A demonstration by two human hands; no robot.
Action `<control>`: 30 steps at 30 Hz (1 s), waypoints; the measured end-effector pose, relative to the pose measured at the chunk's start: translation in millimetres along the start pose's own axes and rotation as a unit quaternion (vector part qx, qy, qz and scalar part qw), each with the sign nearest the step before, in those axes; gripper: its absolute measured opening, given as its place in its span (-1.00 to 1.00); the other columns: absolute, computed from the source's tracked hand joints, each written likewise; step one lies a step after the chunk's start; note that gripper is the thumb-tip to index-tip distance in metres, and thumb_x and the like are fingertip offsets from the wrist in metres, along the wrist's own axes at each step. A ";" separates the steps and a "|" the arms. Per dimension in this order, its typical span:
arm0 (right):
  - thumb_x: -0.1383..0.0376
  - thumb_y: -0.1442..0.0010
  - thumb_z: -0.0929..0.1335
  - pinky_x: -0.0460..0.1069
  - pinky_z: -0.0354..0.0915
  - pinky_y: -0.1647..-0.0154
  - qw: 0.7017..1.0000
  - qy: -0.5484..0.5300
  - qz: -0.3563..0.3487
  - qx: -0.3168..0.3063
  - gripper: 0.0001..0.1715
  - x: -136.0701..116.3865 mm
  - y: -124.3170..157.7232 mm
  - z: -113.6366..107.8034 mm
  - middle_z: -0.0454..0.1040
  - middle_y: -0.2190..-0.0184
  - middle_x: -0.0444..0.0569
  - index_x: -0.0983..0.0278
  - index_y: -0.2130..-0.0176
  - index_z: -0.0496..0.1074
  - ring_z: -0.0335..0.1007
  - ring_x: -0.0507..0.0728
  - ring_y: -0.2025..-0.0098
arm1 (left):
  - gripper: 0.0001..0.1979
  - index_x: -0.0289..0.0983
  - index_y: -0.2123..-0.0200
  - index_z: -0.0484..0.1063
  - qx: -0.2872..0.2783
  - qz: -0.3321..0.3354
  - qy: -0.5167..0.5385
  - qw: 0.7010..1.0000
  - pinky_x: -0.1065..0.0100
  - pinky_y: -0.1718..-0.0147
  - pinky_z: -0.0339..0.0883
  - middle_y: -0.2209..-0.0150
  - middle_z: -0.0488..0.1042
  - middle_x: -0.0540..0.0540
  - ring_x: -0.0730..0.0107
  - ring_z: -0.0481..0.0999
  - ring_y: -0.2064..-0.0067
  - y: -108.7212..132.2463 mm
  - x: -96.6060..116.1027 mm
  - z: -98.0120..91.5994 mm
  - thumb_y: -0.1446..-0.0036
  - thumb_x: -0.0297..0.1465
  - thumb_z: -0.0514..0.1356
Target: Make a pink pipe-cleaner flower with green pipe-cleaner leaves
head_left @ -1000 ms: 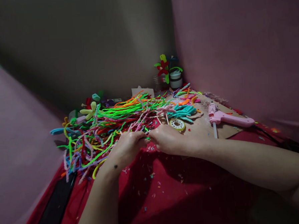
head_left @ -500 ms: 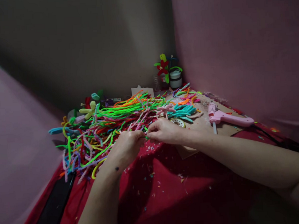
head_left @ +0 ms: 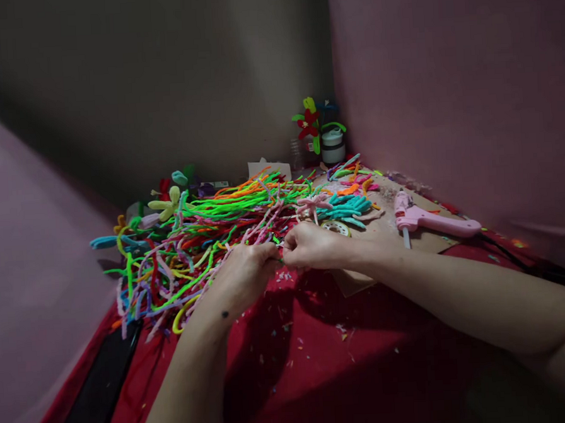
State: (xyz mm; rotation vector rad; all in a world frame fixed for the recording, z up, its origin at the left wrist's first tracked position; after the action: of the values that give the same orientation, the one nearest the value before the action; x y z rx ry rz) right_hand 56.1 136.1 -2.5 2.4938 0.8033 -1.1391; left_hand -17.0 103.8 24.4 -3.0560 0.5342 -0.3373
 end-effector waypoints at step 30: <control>0.37 -0.05 0.30 -0.09 -0.10 0.56 0.993 0.084 -0.076 0.015 -0.77 -9.5 4.5 6.7 0.18 0.71 -0.18 0.38 0.54 0.49 -0.04 -0.07 0.61 | -0.81 -0.29 0.54 0.43 -0.054 -0.019 0.057 0.997 0.47 0.56 0.03 0.65 0.35 0.05 0.50 0.26 0.57 -7.0 -18.4 12.5 0.02 -0.38 0.07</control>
State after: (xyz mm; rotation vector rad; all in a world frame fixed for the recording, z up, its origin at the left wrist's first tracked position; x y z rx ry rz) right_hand 49.6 125.9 0.6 2.6175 1.0455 -1.0033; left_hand -28.9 116.4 8.7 -3.1690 0.5153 -0.5041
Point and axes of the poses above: each hand's wrist, its own y-axis away from the middle knuckle, its own z-axis out of the palm, x = y × z, the point moved 9 cm from there along -y, towards the middle knuckle
